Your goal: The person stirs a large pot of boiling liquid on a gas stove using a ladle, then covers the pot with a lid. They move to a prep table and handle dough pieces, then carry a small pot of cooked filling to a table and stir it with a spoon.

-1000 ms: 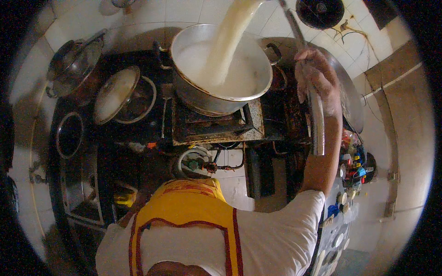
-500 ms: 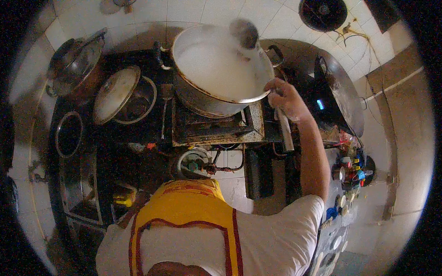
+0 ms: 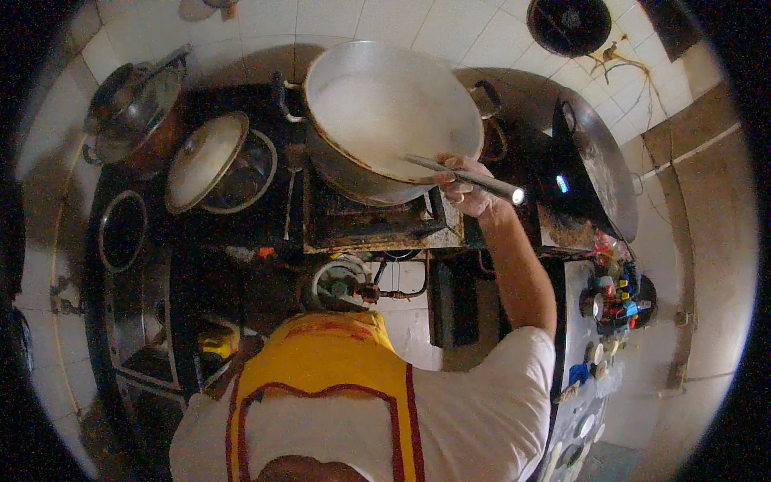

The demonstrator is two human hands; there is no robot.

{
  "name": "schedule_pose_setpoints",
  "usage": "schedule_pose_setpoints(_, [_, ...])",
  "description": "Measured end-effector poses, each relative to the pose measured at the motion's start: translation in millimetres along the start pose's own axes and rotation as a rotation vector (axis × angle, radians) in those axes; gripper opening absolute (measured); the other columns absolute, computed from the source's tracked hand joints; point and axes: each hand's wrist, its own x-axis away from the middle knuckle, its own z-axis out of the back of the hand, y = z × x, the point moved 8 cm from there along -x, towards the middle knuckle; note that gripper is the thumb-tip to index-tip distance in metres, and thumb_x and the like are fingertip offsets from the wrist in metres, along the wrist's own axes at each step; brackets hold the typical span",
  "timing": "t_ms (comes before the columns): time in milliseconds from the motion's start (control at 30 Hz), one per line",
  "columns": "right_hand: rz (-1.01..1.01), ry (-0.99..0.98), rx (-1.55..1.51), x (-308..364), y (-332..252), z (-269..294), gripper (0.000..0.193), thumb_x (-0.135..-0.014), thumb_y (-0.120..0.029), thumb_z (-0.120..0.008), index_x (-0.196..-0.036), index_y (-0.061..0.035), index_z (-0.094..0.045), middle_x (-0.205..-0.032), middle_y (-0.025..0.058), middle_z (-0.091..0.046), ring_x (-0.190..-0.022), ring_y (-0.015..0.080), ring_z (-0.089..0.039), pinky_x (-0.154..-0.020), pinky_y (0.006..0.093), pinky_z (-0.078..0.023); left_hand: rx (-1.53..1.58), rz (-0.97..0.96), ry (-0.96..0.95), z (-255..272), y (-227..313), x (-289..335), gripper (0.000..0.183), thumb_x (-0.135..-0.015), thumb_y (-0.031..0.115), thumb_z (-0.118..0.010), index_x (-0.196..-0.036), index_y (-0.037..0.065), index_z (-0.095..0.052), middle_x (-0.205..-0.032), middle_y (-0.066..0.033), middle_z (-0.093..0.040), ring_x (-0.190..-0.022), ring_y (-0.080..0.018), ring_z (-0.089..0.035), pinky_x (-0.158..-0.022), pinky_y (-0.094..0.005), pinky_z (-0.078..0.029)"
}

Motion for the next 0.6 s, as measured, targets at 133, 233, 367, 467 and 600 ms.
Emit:
schedule_pose_setpoints(133, [0.124,-0.202,-0.155,2,18,-12,0.04,-0.099,-0.023,-0.043,-0.13,0.0023,-0.049,-0.084,0.0129,-0.049,-0.053,0.0147,-0.049,-0.04,0.0297,-0.043,0.02,-0.251,-0.227,-8,12,-9,0.017,-0.092,0.022,-0.064,-0.087,0.006,-0.062,-0.072,-0.0049,-0.059,-0.059,-0.0177,-0.055,-0.053,-0.0322,-0.046])
schedule_pose_setpoints(233, [0.273,-0.197,-0.074,7,20,-34,0.025,-0.101,-0.018,-0.043,-0.116,0.0001,-0.049,-0.078,0.0129,-0.05,-0.05,0.0163,-0.053,-0.042,0.0336,-0.051,0.116,-0.112,-0.157,-1,6,-19,0.016,-0.092,0.021,-0.062,-0.085,0.007,-0.061,-0.071,-0.004,-0.058,-0.06,-0.0163,-0.054,-0.052,-0.0309,-0.046])
schedule_pose_setpoints(367, [0.39,-0.136,0.118,19,4,-79,0.016,-0.1,-0.013,-0.045,-0.109,-0.0013,-0.049,-0.074,0.0127,-0.05,-0.046,0.0171,-0.055,-0.043,0.0361,-0.058,-0.07,-0.209,-0.063,2,26,-14,0.013,-0.091,0.02,-0.062,-0.086,0.008,-0.061,-0.072,-0.0033,-0.057,-0.061,-0.0157,-0.054,-0.053,-0.0306,-0.045])
schedule_pose_setpoints(467, [0.537,-0.13,0.486,25,-15,-120,0.014,-0.096,-0.015,-0.052,-0.104,-0.0037,-0.049,-0.07,0.0096,-0.051,-0.04,0.0107,-0.047,-0.034,0.0262,-0.05,0.009,-0.18,-0.129,-2,33,-11,0.012,-0.091,0.02,-0.063,-0.089,0.009,-0.061,-0.074,-0.0032,-0.058,-0.064,-0.0161,-0.054,-0.056,-0.0311,-0.046])
schedule_pose_setpoints(600, [0.724,0.081,0.91,48,-39,-168,0.026,-0.09,-0.023,-0.062,-0.104,-0.0054,-0.05,-0.068,0.0053,-0.05,-0.039,0.0093,-0.045,-0.033,0.0223,-0.045,0.008,-0.111,-0.125,-2,38,-11,0.012,-0.089,0.021,-0.064,-0.092,0.01,-0.061,-0.077,-0.0031,-0.059,-0.067,-0.0167,-0.055,-0.059,-0.0318,-0.047])
